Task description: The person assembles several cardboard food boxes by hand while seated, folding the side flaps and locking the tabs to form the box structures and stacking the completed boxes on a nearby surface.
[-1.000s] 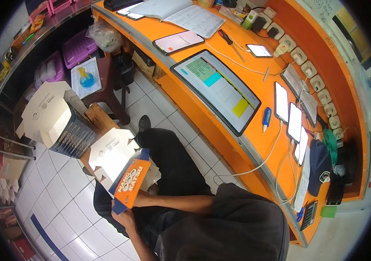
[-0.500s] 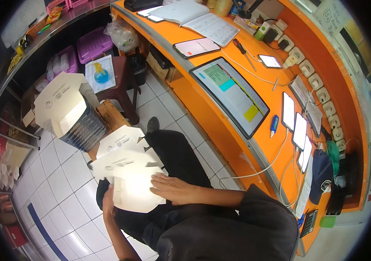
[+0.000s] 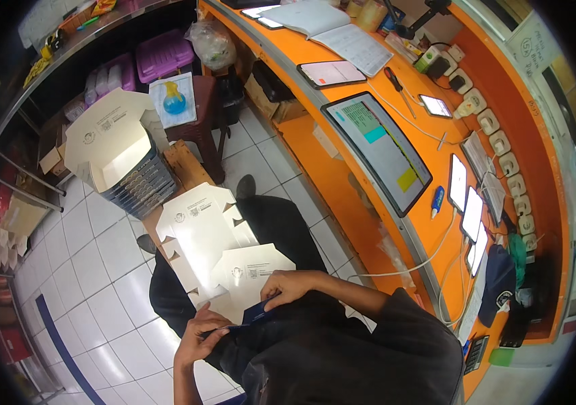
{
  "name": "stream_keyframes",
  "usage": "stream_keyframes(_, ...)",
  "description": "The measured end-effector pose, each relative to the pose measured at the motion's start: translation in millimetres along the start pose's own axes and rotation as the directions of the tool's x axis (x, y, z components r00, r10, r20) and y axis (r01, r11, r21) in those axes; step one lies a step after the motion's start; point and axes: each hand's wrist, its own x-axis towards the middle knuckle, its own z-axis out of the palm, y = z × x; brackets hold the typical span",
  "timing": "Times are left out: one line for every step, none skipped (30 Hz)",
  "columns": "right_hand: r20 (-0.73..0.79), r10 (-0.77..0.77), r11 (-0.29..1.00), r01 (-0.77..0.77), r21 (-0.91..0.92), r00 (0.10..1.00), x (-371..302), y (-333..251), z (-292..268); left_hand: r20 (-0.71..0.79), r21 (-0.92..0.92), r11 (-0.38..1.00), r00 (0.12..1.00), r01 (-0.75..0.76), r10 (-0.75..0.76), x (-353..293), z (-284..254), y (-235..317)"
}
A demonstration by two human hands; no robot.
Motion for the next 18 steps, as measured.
stream_keyframes(0.041, 0.056, 0.998, -0.056, 0.011, 0.998, 3.5, 5.3, -0.8, 0.015, 0.004, 1.000, 0.999, -0.029, 0.029, -1.8, -1.9, 2.9)
stream_keyframes(0.083, 0.111, 0.993, -0.113, 0.020, 0.990, 5.8, 12.0, -0.5, 0.030, 0.007, 0.998, 0.998, -0.059, 0.058, -1.9, -3.6, 6.7)
stream_keyframes(0.100, 0.077, 0.993, -0.085, 0.080, 0.992, 6.6, 21.8, 3.0, 0.026, 0.002, 0.999, 0.998, -0.054, 0.054, 1.6, -5.0, 11.5)
stream_keyframes(0.122, 0.072, 0.993, -0.082, 0.086, 0.990, 9.5, 21.9, 4.9, 0.048, 0.017, 0.999, 0.998, -0.046, 0.046, 3.1, -6.3, 18.3)
stream_keyframes(0.097, 0.072, 0.989, -0.083, 0.121, 0.993, 8.5, 21.2, 6.2, 0.075, 0.028, 0.999, 0.997, -0.038, 0.036, 2.3, -4.9, 22.8)
stream_keyframes(0.073, 0.075, 0.984, -0.086, 0.155, 0.995, 6.1, 19.9, 7.8, 0.065, 0.020, 1.000, 0.998, -0.020, 0.019, 0.5, -0.1, 19.7)
stream_keyframes(0.068, 0.047, 0.983, -0.059, 0.177, 0.997, 5.0, 15.2, 9.7, -0.052, 0.123, 0.992, 0.998, -0.030, 0.037, 0.1, 6.0, 12.6)
stream_keyframes(0.090, 0.039, 0.981, -0.056, 0.185, 0.995, 3.8, 14.2, 13.3, -0.161, 0.223, 0.974, 0.985, -0.031, 0.068, 1.3, 13.3, 8.9)
stream_keyframes(0.047, 0.049, 0.984, -0.056, 0.169, 0.998, 2.9, 14.2, 17.3, -0.295, 0.275, 0.962, 0.951, -0.010, 0.094, 5.1, 26.0, 10.9)
stream_keyframes(-0.002, 0.053, 0.987, -0.052, 0.154, 0.999, 3.0, 14.5, 20.5, -0.305, 0.277, 0.961, 0.949, 0.012, 0.076, 5.0, 35.3, 14.8)
stream_keyframes(0.014, 0.042, 0.986, -0.044, 0.159, 0.999, 3.3, 10.1, 22.9, -0.362, 0.363, 0.931, 0.927, 0.047, 0.094, 3.8, 42.0, 18.3)
stream_keyframes(-0.030, 0.041, 0.991, -0.037, 0.131, 0.999, 2.9, 3.2, 25.3, -0.413, 0.444, 0.891, 0.903, 0.089, 0.116, 2.9, 47.6, 20.9)
stream_keyframes(-0.077, 0.041, 0.994, -0.033, 0.104, 0.996, 2.6, -4.1, 28.9, -0.389, 0.482, 0.873, 0.910, 0.067, 0.144, 3.2, 51.8, 21.4)
stream_keyframes(-0.067, 0.033, 0.993, -0.026, 0.113, 0.997, 3.7, -11.6, 31.7, -0.393, 0.485, 0.871, 0.910, 0.083, 0.132, 2.0, 54.2, 18.0)
stream_keyframes(-0.065, 0.055, 0.996, -0.050, 0.077, 0.996, 5.1, -18.7, 33.6, -0.329, 0.526, 0.849, 0.932, 0.049, 0.151, 0.6, 56.2, 13.4)
stream_keyframes(-0.067, 0.086, 0.996, -0.084, 0.036, 0.994, 4.3, -21.8, 34.4, -0.261, 0.558, 0.830, 0.950, 0.004, 0.171, 1.6, 58.9, 11.6)
stream_keyframes(-0.064, 0.086, 0.996, -0.084, 0.043, 0.994, 5.6, -21.9, 36.5, -0.224, 0.580, 0.814, 0.957, -0.023, 0.186, 5.3, 58.7, 14.0)
stream_keyframes(-0.103, 0.074, 0.997, -0.076, -0.014, 0.992, 8.1, -22.1, 39.2, -0.222, 0.579, 0.815, 0.959, -0.018, 0.178, 4.4, 59.4, 10.4)
